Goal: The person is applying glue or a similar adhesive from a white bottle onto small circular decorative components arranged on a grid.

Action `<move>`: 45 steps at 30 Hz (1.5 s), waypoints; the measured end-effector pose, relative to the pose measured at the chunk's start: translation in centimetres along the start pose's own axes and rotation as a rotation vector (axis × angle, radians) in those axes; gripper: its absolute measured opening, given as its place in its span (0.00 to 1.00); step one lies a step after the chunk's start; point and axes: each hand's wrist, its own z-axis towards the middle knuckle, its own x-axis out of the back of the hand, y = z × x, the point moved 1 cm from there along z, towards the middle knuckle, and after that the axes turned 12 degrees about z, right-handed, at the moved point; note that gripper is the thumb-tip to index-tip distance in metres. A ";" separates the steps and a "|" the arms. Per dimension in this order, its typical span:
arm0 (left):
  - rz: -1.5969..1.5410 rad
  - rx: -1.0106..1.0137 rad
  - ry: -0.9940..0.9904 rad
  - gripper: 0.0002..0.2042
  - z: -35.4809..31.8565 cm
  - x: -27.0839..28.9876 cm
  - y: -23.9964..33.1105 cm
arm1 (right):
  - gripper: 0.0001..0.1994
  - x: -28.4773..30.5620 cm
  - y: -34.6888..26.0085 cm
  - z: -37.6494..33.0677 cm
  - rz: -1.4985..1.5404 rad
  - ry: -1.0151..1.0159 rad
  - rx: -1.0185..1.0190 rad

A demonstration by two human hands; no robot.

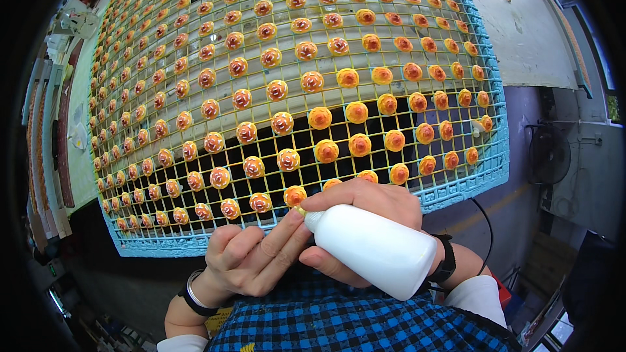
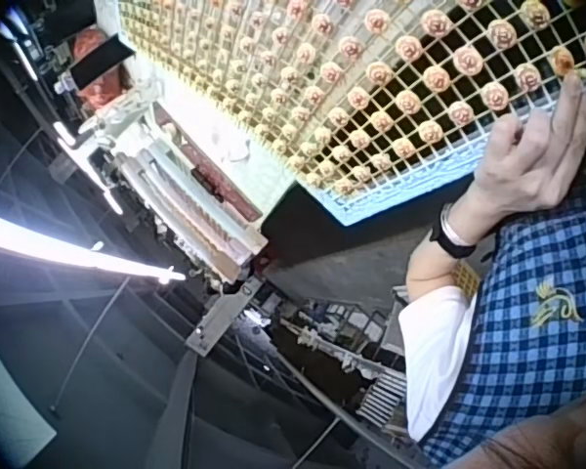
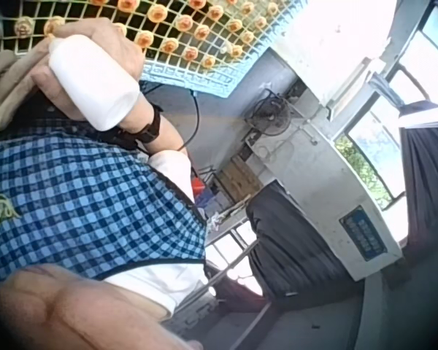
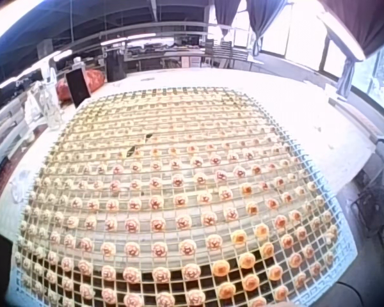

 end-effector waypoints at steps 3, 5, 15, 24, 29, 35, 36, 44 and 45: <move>0.008 0.000 0.007 0.12 0.0 -0.1 0.1 | 0.18 0.2 0.0 -0.1 0.026 -0.002 0.002; 0.012 0.003 0.012 0.12 0.0 0.0 0.1 | 0.17 0.2 0.0 -0.1 0.014 -0.009 0.020; 0.009 -0.006 0.007 0.12 -0.1 -0.1 0.1 | 0.16 -0.1 0.2 0.1 -0.013 -0.007 0.093; 0.013 0.003 0.004 0.12 -0.1 0.0 0.1 | 0.15 0.3 0.1 0.1 -0.039 -0.020 0.119; 0.004 0.025 0.004 0.10 0.0 0.0 0.3 | 0.16 0.5 0.1 -0.4 -0.033 -0.006 0.082; -0.004 0.011 0.009 0.12 0.0 -0.1 0.2 | 0.16 0.3 0.2 -0.1 -0.079 0.012 0.141; -0.005 0.015 0.008 0.12 0.0 -0.1 0.2 | 0.16 0.3 0.2 -0.1 -0.086 0.011 0.149; -0.010 0.027 0.007 0.12 0.0 -0.1 0.3 | 0.15 0.2 0.3 -0.2 -0.062 0.035 0.126; -0.011 0.026 0.004 0.12 0.0 -0.1 0.2 | 0.15 0.2 0.4 -0.1 -0.061 0.036 0.129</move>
